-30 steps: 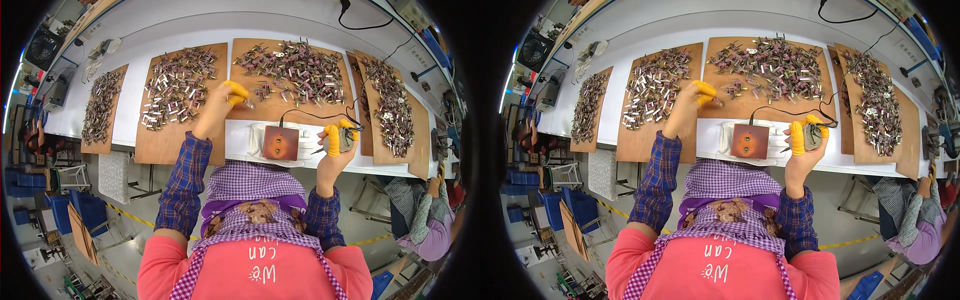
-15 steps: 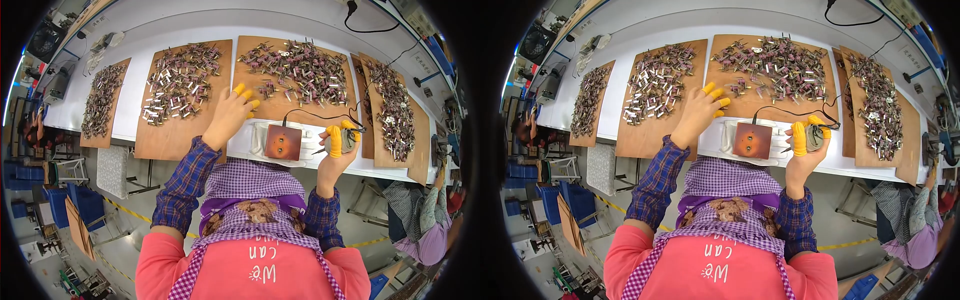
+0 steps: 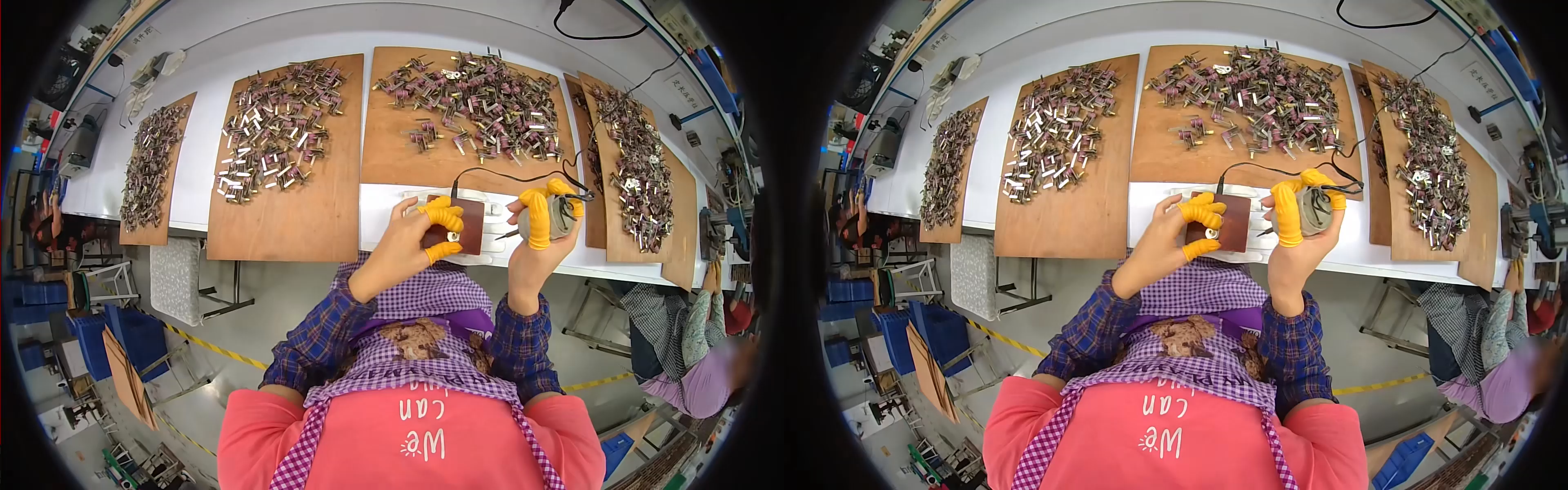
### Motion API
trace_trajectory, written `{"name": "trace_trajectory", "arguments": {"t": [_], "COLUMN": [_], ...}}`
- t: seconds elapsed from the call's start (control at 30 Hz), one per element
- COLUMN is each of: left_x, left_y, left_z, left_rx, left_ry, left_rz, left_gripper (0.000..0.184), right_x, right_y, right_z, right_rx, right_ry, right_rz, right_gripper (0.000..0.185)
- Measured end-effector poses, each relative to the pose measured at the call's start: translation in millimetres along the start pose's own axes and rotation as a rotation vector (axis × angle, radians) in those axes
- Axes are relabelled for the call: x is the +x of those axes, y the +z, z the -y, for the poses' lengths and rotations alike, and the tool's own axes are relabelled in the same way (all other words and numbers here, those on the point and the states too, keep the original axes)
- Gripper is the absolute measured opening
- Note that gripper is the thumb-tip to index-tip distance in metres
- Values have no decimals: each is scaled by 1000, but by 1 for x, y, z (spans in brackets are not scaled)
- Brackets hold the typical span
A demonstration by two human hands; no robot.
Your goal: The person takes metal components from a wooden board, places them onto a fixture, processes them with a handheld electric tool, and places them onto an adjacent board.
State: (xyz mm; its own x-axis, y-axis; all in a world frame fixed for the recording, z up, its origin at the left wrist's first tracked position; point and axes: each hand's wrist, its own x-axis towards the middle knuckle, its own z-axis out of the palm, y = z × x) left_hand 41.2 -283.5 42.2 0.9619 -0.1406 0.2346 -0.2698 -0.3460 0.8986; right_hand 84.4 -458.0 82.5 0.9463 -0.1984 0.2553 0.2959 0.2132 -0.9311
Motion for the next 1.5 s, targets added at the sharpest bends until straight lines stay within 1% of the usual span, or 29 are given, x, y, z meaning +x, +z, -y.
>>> {"name": "trace_trajectory", "arguments": {"t": [0.13,0.3,0.47,0.63,0.83,0.97,1.0,1.13,1.17,1.33,1.47,1.5], "left_x": [-4,-7,-6,-6,-6,-7,-7,-8,-8,-9,-8,-10], "left_y": [9,11,11,12,12,11,12,17,17,15,17,14], "left_z": [1,5,3,4,4,5,6,12,12,8,3,3], "left_rx": [219,265,283,288,285,287,286,334,335,307,193,186], "left_ry": [59,1,9,43,34,54,55,122,124,78,55,20], "left_rz": [-36,10,2,-42,-32,-42,-41,-86,-88,-49,-135,-116], "left_gripper": [27,27,27,25,23,22,22,21,21,21,26,28], "right_x": [-4,-12,-17,-17,-20,-21,-21,-21,-21,-22,-26,-24], "right_y": [15,22,32,32,37,35,34,30,30,35,33,33], "right_z": [3,-9,-10,-14,-11,-17,-17,-18,-18,-18,-12,-10], "right_rx": [84,3,3,-24,-21,-67,-68,-295,-293,-194,42,50], "right_ry": [-16,-50,-81,-74,-93,-251,-252,-410,-413,-379,-100,-99], "right_rz": [56,172,259,263,249,383,382,469,469,412,209,213], "right_gripper": [38,40,40,41,45,48,48,50,50,49,44,44]}}
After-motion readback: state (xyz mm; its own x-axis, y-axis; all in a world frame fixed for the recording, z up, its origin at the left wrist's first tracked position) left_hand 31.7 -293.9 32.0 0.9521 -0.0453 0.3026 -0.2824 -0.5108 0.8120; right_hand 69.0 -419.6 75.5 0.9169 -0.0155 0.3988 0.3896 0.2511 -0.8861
